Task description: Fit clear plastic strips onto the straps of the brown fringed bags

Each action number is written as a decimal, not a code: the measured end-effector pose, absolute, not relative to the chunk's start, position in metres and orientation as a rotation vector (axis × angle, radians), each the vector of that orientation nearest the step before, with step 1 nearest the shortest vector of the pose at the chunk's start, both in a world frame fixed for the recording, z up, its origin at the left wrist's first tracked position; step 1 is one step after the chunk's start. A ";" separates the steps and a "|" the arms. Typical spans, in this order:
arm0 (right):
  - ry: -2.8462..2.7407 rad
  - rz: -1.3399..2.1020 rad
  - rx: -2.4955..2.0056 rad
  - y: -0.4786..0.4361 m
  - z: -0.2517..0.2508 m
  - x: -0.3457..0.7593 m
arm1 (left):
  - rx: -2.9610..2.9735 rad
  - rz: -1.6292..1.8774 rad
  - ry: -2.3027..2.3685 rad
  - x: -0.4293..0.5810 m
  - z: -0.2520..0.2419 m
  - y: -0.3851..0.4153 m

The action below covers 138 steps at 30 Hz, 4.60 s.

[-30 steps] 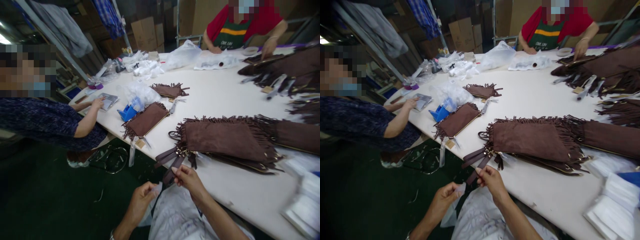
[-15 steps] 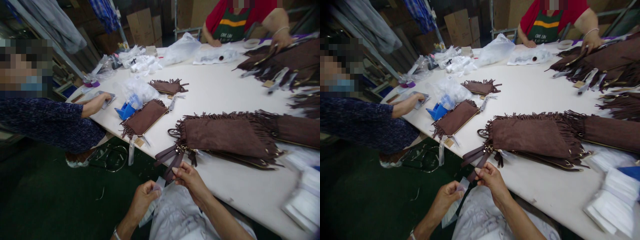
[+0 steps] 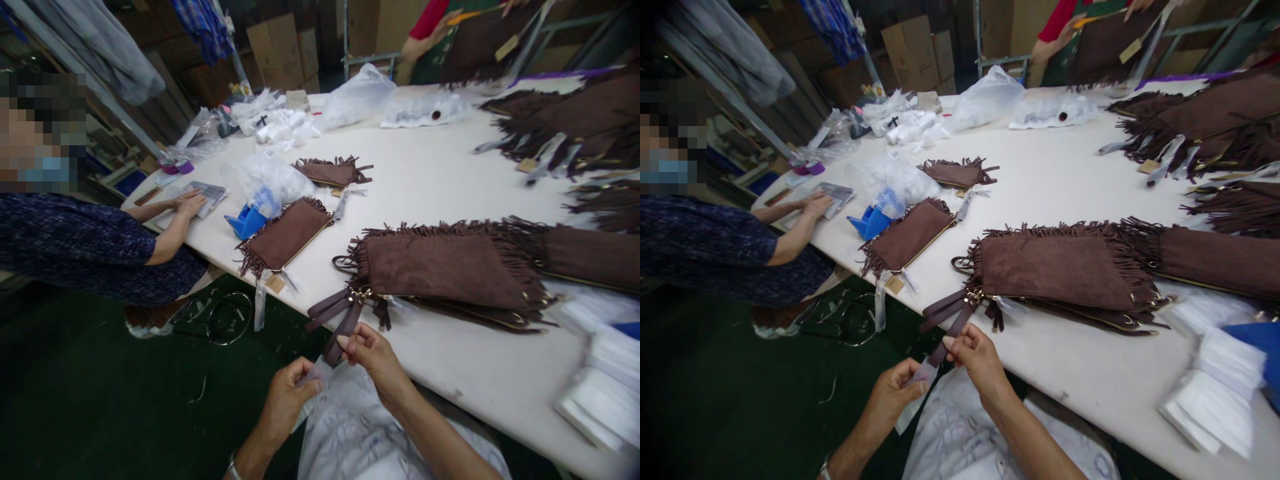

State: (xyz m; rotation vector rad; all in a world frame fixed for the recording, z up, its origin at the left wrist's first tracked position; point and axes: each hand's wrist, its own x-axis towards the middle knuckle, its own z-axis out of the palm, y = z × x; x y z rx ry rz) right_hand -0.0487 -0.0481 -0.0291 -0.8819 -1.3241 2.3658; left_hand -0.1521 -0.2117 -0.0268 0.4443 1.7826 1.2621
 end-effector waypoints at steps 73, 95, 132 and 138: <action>-0.844 2.258 -1.241 -0.026 -0.061 -0.065 | 0.436 1.230 1.778 -0.160 -0.041 -0.178; -1.628 1.819 -1.029 -0.017 -0.045 -0.042 | 0.344 1.380 1.545 -0.155 -0.028 -0.086; -1.327 1.750 -1.306 0.000 -0.054 -0.051 | 0.535 1.263 1.530 -0.175 -0.031 -0.044; -1.080 1.941 -1.171 -0.004 -0.051 -0.052 | 0.473 1.299 1.514 -0.175 -0.024 -0.043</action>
